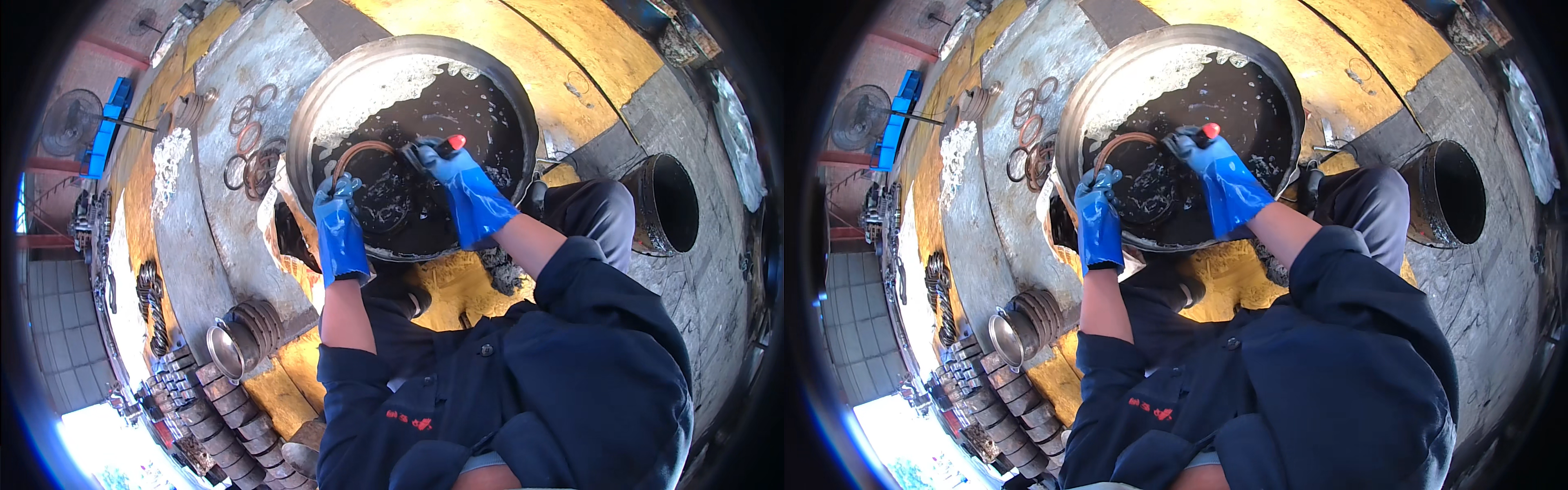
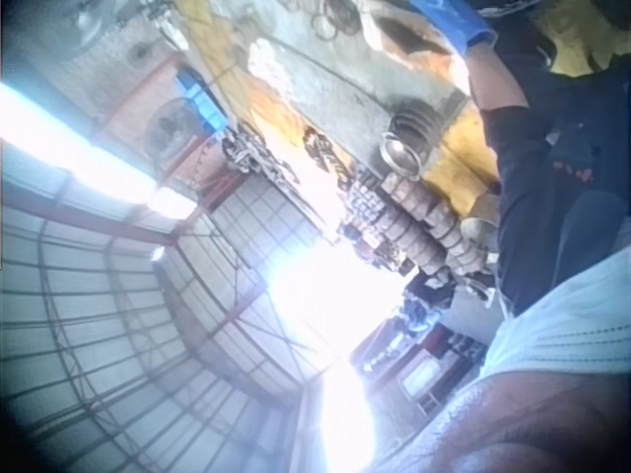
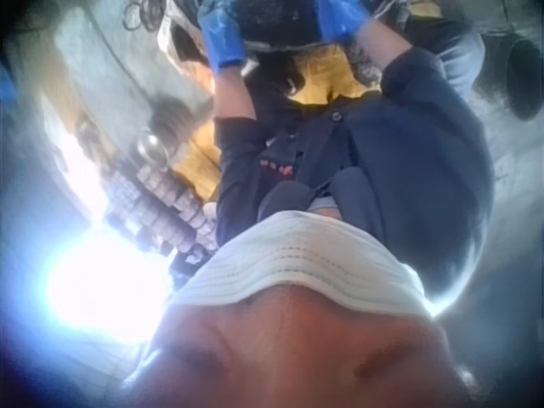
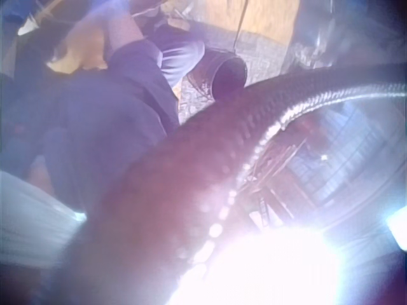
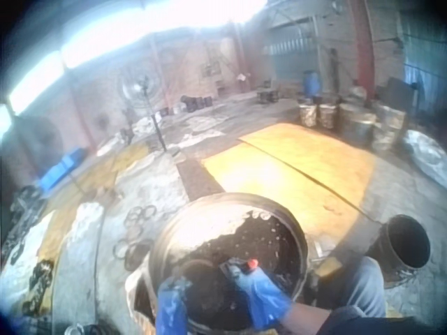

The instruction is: The person cleans metal rings using a brush while they are submerged in a large basin of dark liquid.

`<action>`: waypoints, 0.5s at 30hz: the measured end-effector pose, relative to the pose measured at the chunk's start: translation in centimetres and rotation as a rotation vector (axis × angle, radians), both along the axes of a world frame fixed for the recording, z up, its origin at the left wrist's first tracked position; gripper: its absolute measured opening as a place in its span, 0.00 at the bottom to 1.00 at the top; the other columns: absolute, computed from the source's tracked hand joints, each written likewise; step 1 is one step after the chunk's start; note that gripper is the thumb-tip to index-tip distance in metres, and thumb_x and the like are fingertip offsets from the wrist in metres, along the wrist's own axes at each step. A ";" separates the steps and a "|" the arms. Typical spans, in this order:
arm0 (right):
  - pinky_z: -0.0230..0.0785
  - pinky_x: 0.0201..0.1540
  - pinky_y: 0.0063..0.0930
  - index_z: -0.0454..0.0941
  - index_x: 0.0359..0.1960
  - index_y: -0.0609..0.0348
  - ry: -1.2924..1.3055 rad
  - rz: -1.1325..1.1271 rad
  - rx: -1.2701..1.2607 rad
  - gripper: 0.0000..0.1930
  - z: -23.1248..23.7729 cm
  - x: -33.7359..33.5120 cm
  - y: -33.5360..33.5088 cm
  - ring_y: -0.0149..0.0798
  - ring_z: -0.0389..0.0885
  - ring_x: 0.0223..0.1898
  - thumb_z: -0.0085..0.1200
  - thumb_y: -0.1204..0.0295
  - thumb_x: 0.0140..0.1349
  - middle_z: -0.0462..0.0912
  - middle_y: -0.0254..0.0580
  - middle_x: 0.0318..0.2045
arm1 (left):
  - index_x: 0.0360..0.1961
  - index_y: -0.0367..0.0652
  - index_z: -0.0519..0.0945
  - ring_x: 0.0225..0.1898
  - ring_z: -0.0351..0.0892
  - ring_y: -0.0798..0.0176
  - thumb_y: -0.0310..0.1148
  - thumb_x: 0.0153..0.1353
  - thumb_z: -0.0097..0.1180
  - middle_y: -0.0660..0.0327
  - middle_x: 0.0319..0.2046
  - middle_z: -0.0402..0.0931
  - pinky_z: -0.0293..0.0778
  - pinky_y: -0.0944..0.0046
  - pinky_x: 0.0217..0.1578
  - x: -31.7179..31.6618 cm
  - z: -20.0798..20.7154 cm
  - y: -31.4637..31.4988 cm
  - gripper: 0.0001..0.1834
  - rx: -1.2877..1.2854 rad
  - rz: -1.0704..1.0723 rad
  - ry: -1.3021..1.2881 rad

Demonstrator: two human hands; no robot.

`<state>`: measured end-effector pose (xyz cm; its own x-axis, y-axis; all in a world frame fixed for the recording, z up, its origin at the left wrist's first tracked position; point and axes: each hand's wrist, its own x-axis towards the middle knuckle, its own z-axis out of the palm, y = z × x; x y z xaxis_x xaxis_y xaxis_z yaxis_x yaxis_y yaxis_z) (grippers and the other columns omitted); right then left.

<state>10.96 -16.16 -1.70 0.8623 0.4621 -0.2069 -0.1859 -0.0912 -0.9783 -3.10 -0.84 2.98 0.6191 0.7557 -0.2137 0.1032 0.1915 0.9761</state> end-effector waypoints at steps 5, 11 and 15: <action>0.73 0.51 0.26 0.79 0.50 0.60 -0.450 0.334 0.351 0.13 3.4 -2.4 2.7 0.33 0.81 0.44 0.52 0.71 0.65 0.84 0.38 0.44 | 0.41 0.45 0.81 0.17 0.59 0.81 0.34 0.64 0.59 0.67 0.29 0.81 0.54 0.77 0.17 0.4 -2.2 1.2 0.08 -0.080 -0.072 -0.054; 0.74 0.47 0.26 0.81 0.45 0.59 -0.201 0.079 0.086 0.10 0.8 1.4 2.1 0.32 0.83 0.40 0.53 0.74 0.64 0.86 0.41 0.38 | 0.43 0.41 0.81 0.13 0.57 0.80 0.30 0.63 0.59 0.59 0.30 0.83 0.52 0.76 0.14 0.9 -1.5 1.2 0.09 -0.149 -0.138 -0.053; 0.74 0.47 0.26 0.80 0.48 0.61 -0.185 0.041 -0.144 0.13 -1.0 2.5 0.0 0.31 0.82 0.41 0.54 0.71 0.63 0.86 0.40 0.39 | 0.44 0.42 0.81 0.13 0.57 0.80 0.31 0.62 0.60 0.58 0.31 0.84 0.52 0.76 0.13 1.4 -1.9 1.7 0.10 -0.202 -0.063 -0.034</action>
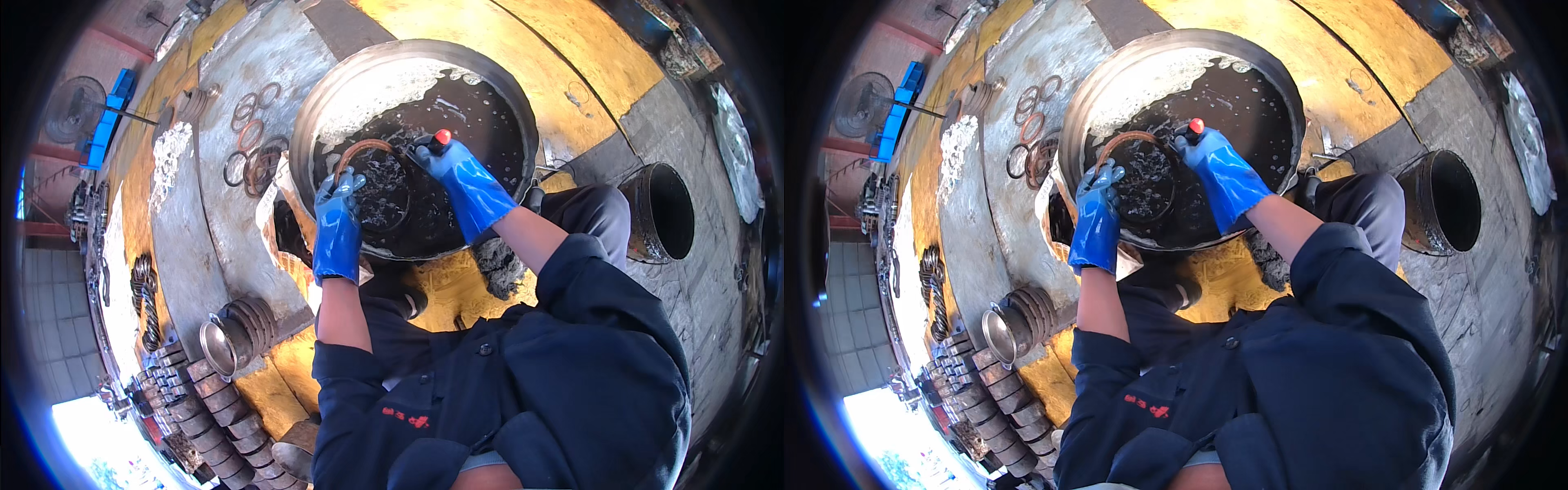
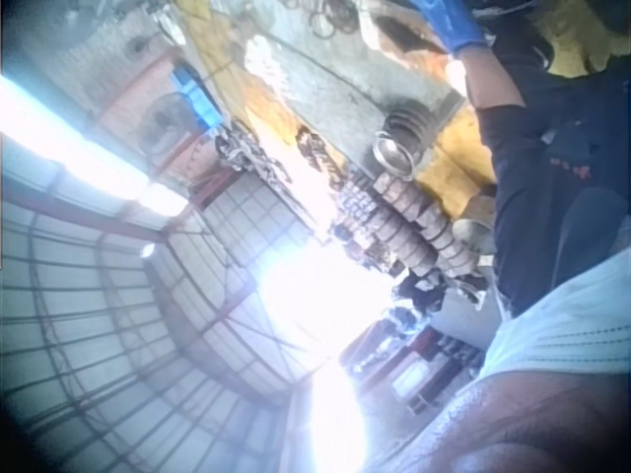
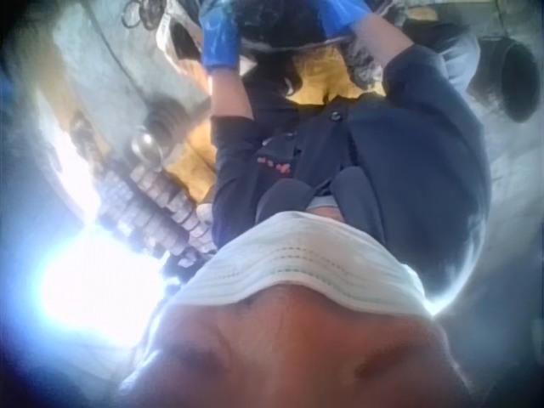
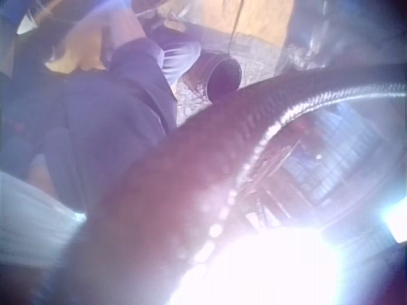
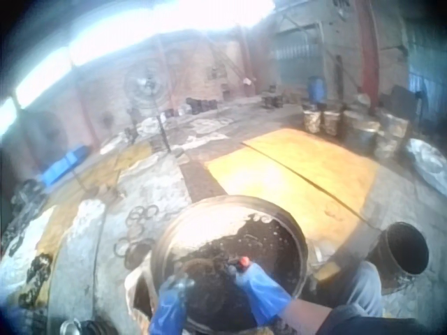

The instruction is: The person cleans metal rings using a brush while they are submerged in a large basin of dark liquid.

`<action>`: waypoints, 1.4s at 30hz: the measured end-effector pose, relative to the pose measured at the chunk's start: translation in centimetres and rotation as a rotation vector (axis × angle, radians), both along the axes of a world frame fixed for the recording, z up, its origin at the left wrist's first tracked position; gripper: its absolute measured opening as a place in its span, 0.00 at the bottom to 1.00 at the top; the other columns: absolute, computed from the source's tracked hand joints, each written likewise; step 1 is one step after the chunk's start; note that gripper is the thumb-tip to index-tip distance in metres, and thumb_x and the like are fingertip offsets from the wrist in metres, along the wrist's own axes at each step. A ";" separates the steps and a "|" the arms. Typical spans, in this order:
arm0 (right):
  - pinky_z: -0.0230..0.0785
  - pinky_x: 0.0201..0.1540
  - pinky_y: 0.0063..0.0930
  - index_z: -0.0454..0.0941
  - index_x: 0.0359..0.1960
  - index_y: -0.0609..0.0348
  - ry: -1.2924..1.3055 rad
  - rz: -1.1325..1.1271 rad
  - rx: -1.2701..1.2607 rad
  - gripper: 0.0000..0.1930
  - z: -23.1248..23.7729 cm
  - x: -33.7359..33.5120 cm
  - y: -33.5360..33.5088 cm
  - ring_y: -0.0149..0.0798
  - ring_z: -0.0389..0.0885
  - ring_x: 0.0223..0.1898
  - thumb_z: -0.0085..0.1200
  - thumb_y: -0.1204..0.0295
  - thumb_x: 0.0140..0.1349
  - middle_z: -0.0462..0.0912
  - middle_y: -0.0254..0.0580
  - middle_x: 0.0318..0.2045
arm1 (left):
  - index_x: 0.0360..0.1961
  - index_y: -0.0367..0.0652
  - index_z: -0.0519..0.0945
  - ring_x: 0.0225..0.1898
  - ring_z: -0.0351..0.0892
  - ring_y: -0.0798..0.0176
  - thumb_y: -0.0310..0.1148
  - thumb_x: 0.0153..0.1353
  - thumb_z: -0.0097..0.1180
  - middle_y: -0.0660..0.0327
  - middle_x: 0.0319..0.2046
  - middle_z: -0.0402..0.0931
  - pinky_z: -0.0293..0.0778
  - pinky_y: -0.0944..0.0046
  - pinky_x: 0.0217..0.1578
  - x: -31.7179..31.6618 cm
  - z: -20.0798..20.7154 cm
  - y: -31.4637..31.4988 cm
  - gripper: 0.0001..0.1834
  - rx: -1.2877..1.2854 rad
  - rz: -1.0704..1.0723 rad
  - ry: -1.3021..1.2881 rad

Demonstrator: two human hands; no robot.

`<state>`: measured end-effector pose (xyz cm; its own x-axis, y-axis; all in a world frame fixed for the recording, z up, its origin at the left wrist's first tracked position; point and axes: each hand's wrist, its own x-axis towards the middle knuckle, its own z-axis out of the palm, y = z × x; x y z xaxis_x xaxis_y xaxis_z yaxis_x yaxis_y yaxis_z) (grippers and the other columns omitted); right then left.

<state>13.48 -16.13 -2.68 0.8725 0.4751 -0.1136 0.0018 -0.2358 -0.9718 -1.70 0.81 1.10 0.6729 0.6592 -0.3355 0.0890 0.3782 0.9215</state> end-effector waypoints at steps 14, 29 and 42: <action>0.76 0.43 0.34 0.83 0.42 0.53 -0.219 0.125 -0.186 0.13 0.9 1.3 -0.4 0.44 0.84 0.37 0.55 0.62 0.60 0.85 0.46 0.34 | 0.53 0.45 0.78 0.12 0.58 0.79 0.31 0.65 0.57 0.59 0.30 0.83 0.53 0.76 0.13 0.4 0.3 0.7 0.15 -0.079 -0.074 -0.073; 0.76 0.47 0.34 0.83 0.45 0.42 -0.594 0.230 -0.106 0.13 3.0 -4.1 -0.4 0.43 0.84 0.45 0.59 0.64 0.57 0.84 0.40 0.46 | 0.52 0.45 0.79 0.14 0.60 0.78 0.32 0.63 0.59 0.59 0.29 0.83 0.54 0.76 0.15 -0.1 -0.7 0.9 0.16 0.009 -0.149 0.031; 0.73 0.41 0.29 0.83 0.44 0.59 0.225 0.327 -0.228 0.16 -0.3 -2.1 -1.7 0.31 0.81 0.36 0.58 0.61 0.61 0.86 0.41 0.37 | 0.50 0.43 0.81 0.17 0.63 0.80 0.30 0.62 0.59 0.63 0.29 0.84 0.57 0.76 0.19 1.3 -0.8 -0.6 0.15 0.182 -0.212 -0.081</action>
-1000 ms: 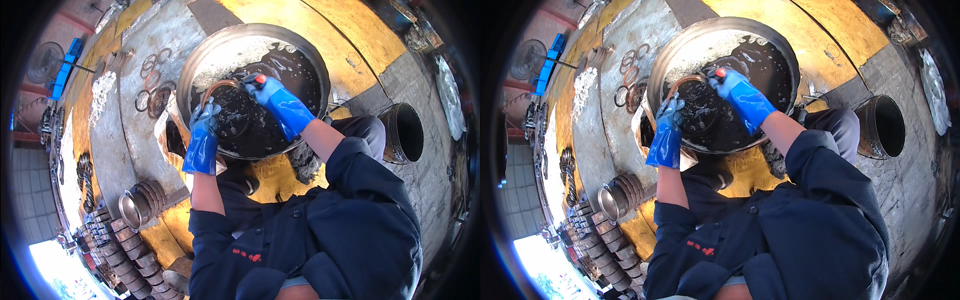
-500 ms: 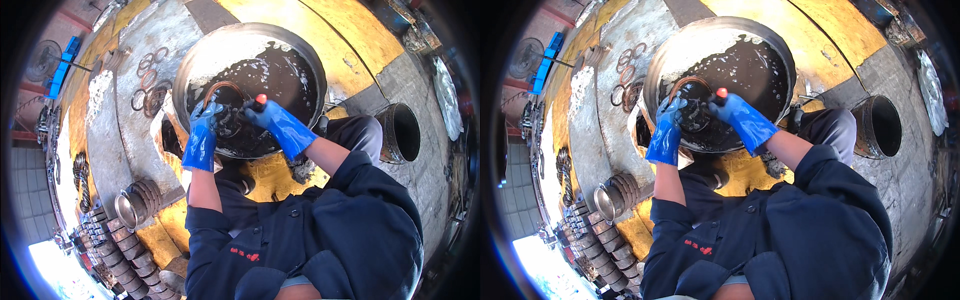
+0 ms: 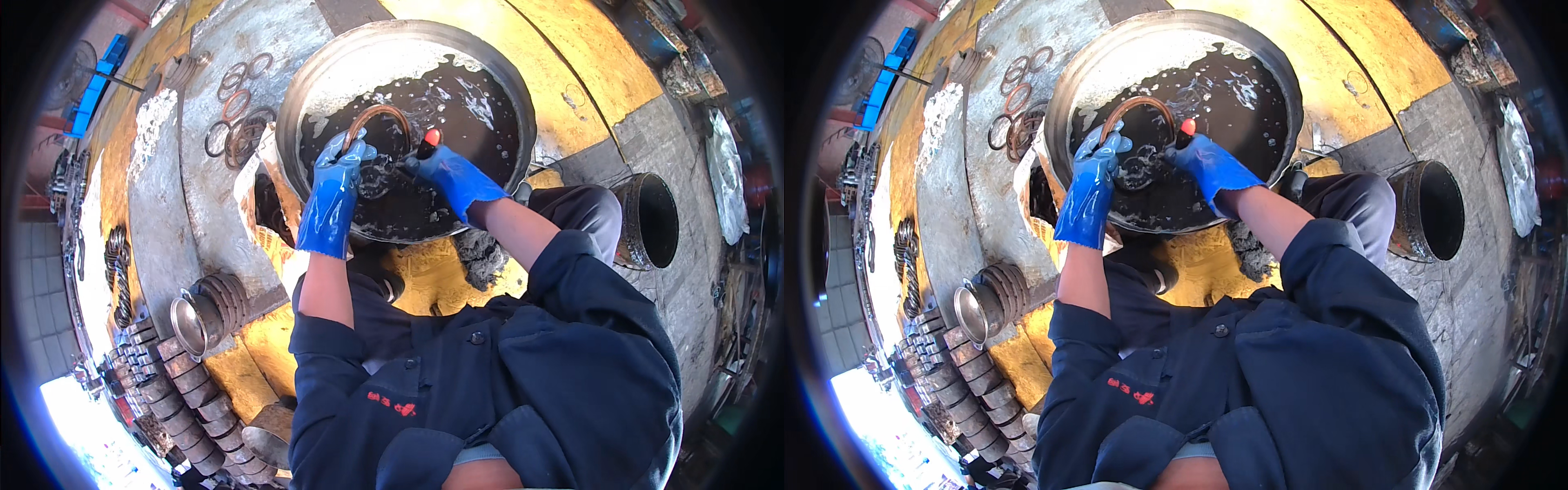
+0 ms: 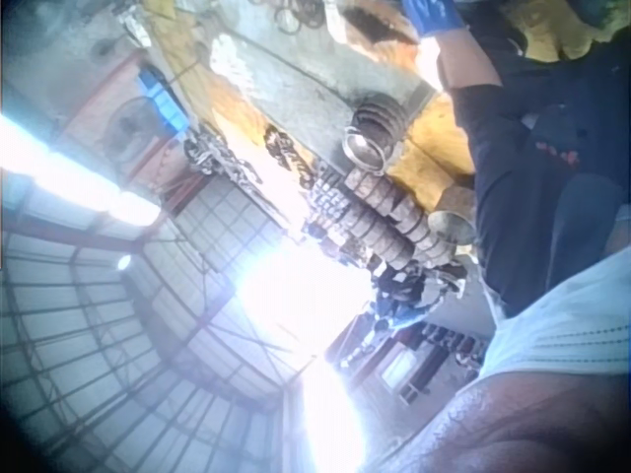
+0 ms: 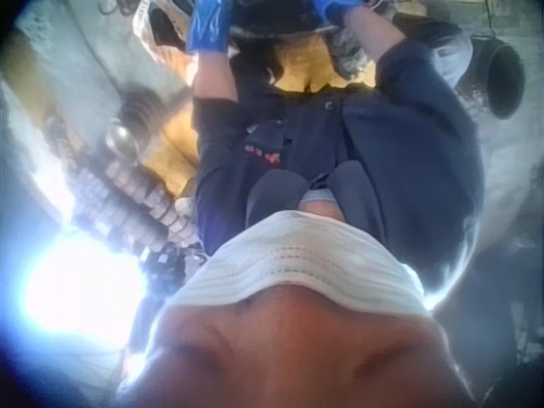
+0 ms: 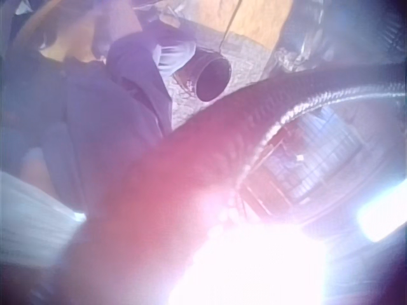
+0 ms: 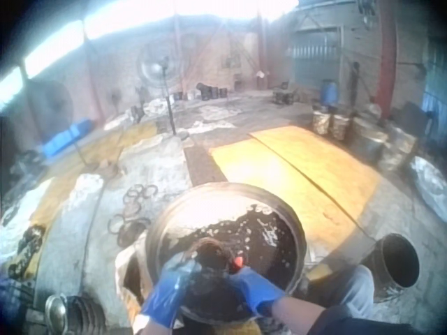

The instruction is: The person cleans metal rings using a brush while they are submerged in a large basin of dark liquid.

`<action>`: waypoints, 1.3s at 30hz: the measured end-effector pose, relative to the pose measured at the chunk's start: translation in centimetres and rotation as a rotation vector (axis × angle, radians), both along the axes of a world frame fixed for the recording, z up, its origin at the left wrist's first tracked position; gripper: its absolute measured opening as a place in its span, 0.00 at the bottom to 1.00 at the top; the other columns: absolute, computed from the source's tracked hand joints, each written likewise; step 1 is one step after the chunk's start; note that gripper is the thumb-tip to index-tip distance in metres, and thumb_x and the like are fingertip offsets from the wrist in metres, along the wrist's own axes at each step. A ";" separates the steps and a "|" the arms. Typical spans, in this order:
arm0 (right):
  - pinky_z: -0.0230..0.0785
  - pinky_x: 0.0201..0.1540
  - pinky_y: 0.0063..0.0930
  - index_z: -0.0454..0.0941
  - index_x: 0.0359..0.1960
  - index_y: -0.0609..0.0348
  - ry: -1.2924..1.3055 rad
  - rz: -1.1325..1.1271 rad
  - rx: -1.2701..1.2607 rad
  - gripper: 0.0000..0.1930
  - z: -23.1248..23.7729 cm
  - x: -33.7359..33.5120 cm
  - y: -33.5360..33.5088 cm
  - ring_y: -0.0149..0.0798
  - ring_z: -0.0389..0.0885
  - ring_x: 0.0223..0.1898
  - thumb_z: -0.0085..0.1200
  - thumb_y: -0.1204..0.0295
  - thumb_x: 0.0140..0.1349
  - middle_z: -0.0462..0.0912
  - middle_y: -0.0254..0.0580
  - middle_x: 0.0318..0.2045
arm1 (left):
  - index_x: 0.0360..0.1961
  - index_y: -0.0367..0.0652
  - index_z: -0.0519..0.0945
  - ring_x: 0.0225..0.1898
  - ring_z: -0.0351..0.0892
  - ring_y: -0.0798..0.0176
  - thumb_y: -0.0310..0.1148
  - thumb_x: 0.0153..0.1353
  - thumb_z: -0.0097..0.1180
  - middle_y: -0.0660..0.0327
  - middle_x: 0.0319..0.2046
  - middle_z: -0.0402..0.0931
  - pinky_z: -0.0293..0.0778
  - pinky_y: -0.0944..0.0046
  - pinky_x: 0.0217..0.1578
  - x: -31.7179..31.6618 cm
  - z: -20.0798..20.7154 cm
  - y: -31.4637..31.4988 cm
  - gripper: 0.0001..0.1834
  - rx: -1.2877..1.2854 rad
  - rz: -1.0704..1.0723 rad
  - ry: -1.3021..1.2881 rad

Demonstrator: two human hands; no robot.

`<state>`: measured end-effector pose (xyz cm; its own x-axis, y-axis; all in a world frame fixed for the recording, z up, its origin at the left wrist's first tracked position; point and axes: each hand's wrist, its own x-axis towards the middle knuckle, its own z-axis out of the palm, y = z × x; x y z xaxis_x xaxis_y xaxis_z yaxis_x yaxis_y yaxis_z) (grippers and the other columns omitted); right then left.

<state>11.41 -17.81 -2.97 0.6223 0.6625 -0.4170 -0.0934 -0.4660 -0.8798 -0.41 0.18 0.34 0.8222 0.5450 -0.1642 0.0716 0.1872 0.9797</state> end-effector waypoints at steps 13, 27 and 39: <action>0.74 0.55 0.33 0.81 0.49 0.48 -0.837 0.006 0.516 0.14 6.5 -0.7 -0.7 0.45 0.82 0.49 0.56 0.69 0.61 0.83 0.41 0.48 | 0.52 0.46 0.80 0.15 0.60 0.77 0.35 0.63 0.60 0.59 0.29 0.83 0.56 0.75 0.17 -0.3 -0.8 0.9 0.16 -0.236 0.002 0.164; 0.75 0.41 0.29 0.83 0.41 0.58 -0.202 -0.229 0.022 0.11 -0.7 1.7 -1.4 0.34 0.83 0.35 0.56 0.68 0.60 0.86 0.42 0.35 | 0.56 0.42 0.76 0.13 0.60 0.78 0.31 0.65 0.56 0.62 0.27 0.78 0.55 0.75 0.15 -1.1 0.0 1.2 0.18 -0.269 -0.058 -0.041; 0.74 0.39 0.31 0.83 0.41 0.65 0.261 -0.409 0.241 0.19 -0.3 -0.3 -4.2 0.35 0.83 0.33 0.60 0.59 0.60 0.86 0.44 0.34 | 0.57 0.43 0.75 0.18 0.67 0.75 0.33 0.67 0.54 0.58 0.33 0.82 0.63 0.74 0.19 -0.3 1.1 0.7 0.18 -0.223 0.164 -0.109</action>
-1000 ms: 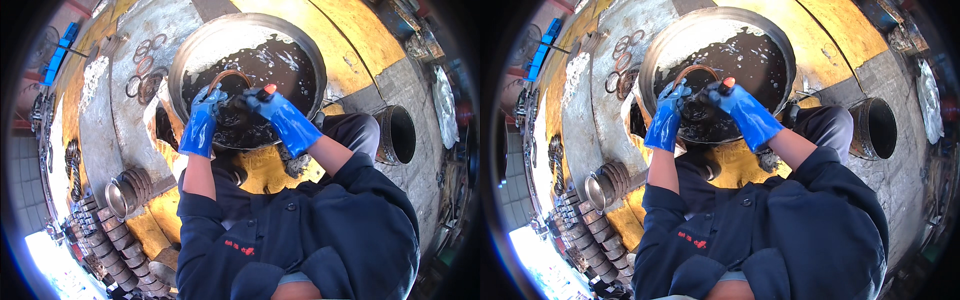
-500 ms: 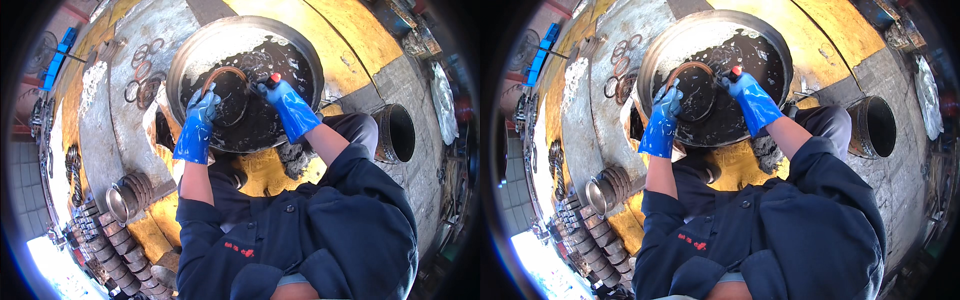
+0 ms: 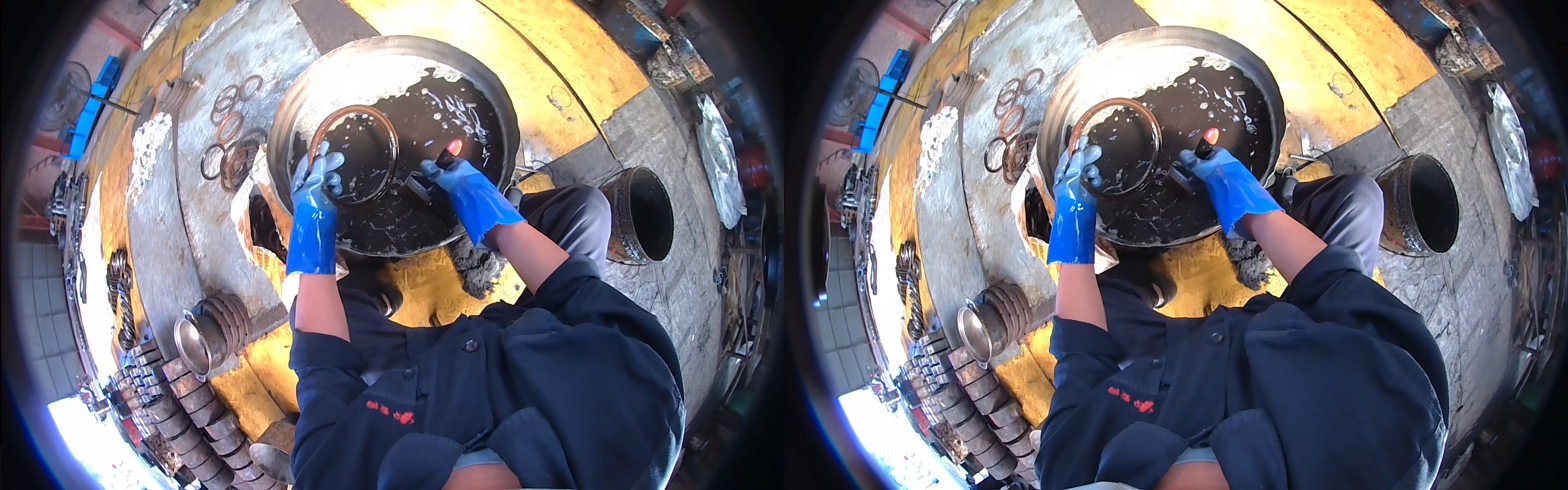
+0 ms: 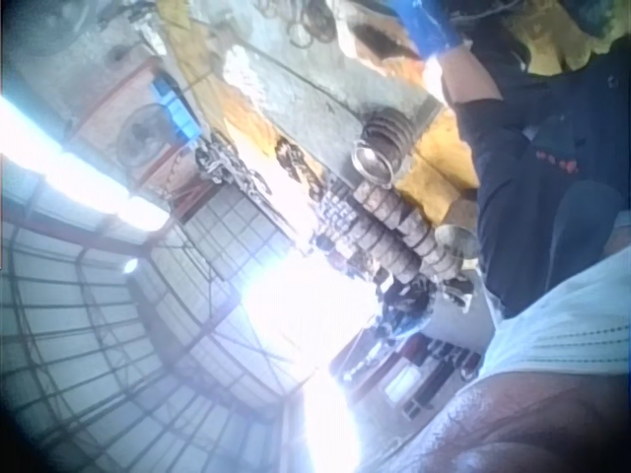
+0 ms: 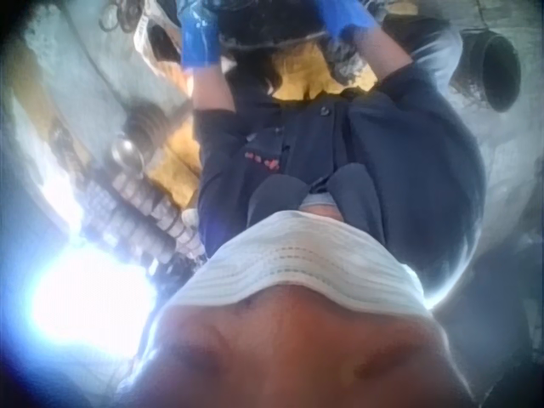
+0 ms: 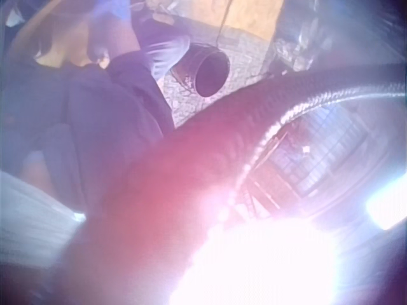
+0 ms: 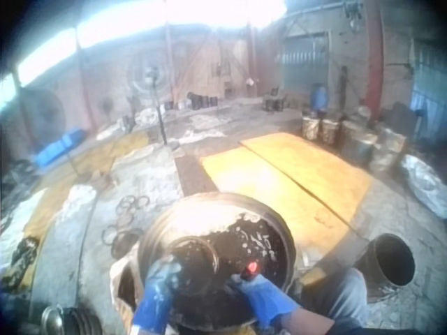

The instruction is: The person cleans metal rings using a brush while they are submerged in a large basin of dark liquid.

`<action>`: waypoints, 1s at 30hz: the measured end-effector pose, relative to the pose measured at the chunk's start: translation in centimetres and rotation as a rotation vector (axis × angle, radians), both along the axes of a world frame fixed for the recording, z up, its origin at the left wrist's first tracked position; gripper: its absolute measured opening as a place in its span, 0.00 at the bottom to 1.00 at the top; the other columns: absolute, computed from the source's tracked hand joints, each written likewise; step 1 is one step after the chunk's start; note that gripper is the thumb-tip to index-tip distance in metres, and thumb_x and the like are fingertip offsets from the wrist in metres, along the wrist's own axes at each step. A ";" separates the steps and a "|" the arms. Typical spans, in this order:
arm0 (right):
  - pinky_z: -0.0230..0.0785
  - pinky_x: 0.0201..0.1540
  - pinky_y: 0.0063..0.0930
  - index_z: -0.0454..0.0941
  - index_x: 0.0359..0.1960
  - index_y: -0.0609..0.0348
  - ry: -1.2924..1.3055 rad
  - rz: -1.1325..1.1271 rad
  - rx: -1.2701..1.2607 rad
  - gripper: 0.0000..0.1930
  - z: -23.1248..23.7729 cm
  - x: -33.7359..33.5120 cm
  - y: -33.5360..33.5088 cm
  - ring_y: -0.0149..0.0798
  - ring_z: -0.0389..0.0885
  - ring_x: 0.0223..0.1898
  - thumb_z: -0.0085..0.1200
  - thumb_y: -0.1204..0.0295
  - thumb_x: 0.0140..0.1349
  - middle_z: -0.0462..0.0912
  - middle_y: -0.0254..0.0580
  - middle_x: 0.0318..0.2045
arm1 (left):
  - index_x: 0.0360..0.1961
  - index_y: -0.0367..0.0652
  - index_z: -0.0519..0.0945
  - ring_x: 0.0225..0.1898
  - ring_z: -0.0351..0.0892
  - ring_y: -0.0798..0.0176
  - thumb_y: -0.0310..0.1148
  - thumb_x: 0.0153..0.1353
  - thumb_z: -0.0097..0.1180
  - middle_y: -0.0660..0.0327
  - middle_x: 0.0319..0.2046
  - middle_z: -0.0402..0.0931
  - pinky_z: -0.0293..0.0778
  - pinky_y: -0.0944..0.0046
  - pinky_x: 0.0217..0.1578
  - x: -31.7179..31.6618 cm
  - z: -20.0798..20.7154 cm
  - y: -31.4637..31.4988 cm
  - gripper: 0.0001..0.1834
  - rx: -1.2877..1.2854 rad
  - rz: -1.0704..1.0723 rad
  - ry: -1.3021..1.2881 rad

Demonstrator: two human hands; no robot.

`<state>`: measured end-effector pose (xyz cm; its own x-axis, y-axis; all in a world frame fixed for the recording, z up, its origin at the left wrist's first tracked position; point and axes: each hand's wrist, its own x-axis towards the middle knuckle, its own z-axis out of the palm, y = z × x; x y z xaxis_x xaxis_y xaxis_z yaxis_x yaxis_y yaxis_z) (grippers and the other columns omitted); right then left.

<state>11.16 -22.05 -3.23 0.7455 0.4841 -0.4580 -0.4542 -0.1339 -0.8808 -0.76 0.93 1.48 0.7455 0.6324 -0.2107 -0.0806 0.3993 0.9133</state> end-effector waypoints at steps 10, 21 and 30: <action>0.72 0.45 0.28 0.83 0.47 0.58 -0.175 0.429 -0.163 0.19 3.0 3.3 -0.5 0.31 0.80 0.37 0.60 0.57 0.62 0.86 0.40 0.36 | 0.56 0.43 0.75 0.40 0.79 0.65 0.35 0.62 0.61 0.56 0.44 0.80 0.77 0.64 0.37 1.1 0.3 -0.9 0.21 0.079 -0.035 0.174; 0.75 0.49 0.37 0.83 0.41 0.40 -1.271 0.761 -0.794 0.13 7.9 2.5 2.0 0.43 0.82 0.46 0.58 0.55 0.57 0.83 0.37 0.40 | 0.55 0.48 0.76 0.53 0.77 0.50 0.46 0.47 0.68 0.56 0.53 0.78 0.72 0.52 0.54 2.4 1.4 -3.5 0.33 1.665 -0.245 0.270; 0.75 0.40 0.38 0.83 0.40 0.45 -1.053 0.875 -0.584 0.11 6.2 4.1 4.0 0.42 0.84 0.37 0.59 0.63 0.55 0.85 0.41 0.34 | 0.52 0.42 0.78 0.45 0.81 0.59 0.32 0.61 0.61 0.56 0.44 0.81 0.75 0.65 0.45 0.1 -1.2 -1.6 0.18 1.216 -0.460 0.059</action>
